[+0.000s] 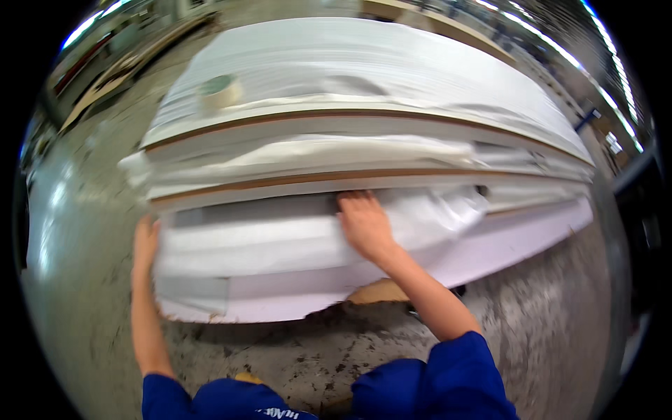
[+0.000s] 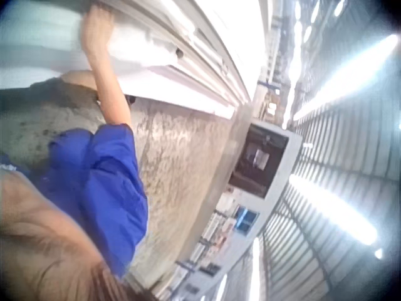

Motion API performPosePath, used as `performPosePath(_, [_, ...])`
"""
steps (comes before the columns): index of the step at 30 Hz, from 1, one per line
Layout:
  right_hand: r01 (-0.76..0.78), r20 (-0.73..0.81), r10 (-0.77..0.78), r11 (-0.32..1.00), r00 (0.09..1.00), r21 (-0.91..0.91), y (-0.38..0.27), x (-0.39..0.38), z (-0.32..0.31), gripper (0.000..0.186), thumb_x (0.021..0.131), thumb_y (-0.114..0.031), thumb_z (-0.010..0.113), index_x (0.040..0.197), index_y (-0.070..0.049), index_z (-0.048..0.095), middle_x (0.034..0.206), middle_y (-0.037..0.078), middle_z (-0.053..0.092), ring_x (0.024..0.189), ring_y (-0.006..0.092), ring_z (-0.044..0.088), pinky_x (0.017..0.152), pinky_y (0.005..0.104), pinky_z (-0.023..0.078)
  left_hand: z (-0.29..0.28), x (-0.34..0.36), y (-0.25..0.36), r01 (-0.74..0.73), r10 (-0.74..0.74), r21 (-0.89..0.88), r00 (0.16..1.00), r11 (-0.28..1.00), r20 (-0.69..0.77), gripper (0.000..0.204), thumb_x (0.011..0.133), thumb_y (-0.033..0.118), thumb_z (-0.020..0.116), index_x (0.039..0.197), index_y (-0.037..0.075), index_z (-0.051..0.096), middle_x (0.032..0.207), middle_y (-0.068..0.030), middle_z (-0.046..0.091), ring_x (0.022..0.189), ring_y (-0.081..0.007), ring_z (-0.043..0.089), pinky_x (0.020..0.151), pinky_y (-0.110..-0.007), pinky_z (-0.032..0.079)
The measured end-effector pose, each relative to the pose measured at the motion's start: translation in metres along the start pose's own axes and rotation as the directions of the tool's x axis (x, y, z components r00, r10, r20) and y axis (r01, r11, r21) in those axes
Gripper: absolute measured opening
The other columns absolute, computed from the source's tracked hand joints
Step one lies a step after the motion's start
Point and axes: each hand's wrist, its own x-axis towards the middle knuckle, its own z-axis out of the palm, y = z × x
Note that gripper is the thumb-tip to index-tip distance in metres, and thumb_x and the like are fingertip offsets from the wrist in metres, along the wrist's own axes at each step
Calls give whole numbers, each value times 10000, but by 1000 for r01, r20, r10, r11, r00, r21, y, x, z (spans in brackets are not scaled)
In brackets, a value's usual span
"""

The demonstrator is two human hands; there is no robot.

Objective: The person uses a spray gun to apply white paint to the edges of stacked wooden planks. They repeatedly adjust and reposition masking paper between the planks to protect surfaces from overspray, then continue spraying the exposed edges.

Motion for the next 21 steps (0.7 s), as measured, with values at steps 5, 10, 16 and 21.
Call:
performPosePath(5, [-168, -167, 126, 949, 978, -266, 79, -54, -31, 251, 859, -151, 583, 1091, -56, 594, 1193, 109, 591, 1154, 273, 522, 1023, 445, 368, -6, -15, 43, 338, -276, -306, 934, 890, 228, 631, 887, 293, 607, 1357, -75, 402, 1132, -155, 582, 955, -220, 558, 877, -312, 428])
performPosePath(10, [-277, -20, 276, 960, 961, -41, 152, -81, -50, 316, 899, -144, 530, 1198, -48, 560, 1271, 131, 555, 1229, 304, 463, 1042, 447, 333, 12, 29, 8, 231, -150, -686, 973, 690, 177, 341, 856, 124, 617, 1123, -83, 570, 957, -72, 632, 795, -137, 541, 773, -264, 431])
performPosePath(16, [-385, -167, 349, 865, 922, -322, 205, -104, -39, 407, 938, -295, 465, 1264, -61, 529, 1327, 155, 509, 1263, 313, 433, 1031, 454, 344, 31, 43, 3, 349, -266, -720, 936, 599, 233, 212, 875, 69, 567, 1051, -46, 592, 962, -68, 625, 852, -149, 548, 806, -280, 418])
performPosePath(21, [-515, -59, 543, 750, 838, -415, 208, -68, -39, 423, 939, -375, 447, 1210, -74, 566, 1322, 207, 494, 1258, 396, 414, 1013, 492, 348, 47, 44, -22, 321, -213, -770, 947, 551, 242, 279, 896, 58, 585, 1160, -33, 569, 995, -57, 615, 868, -150, 538, 833, -267, 405])
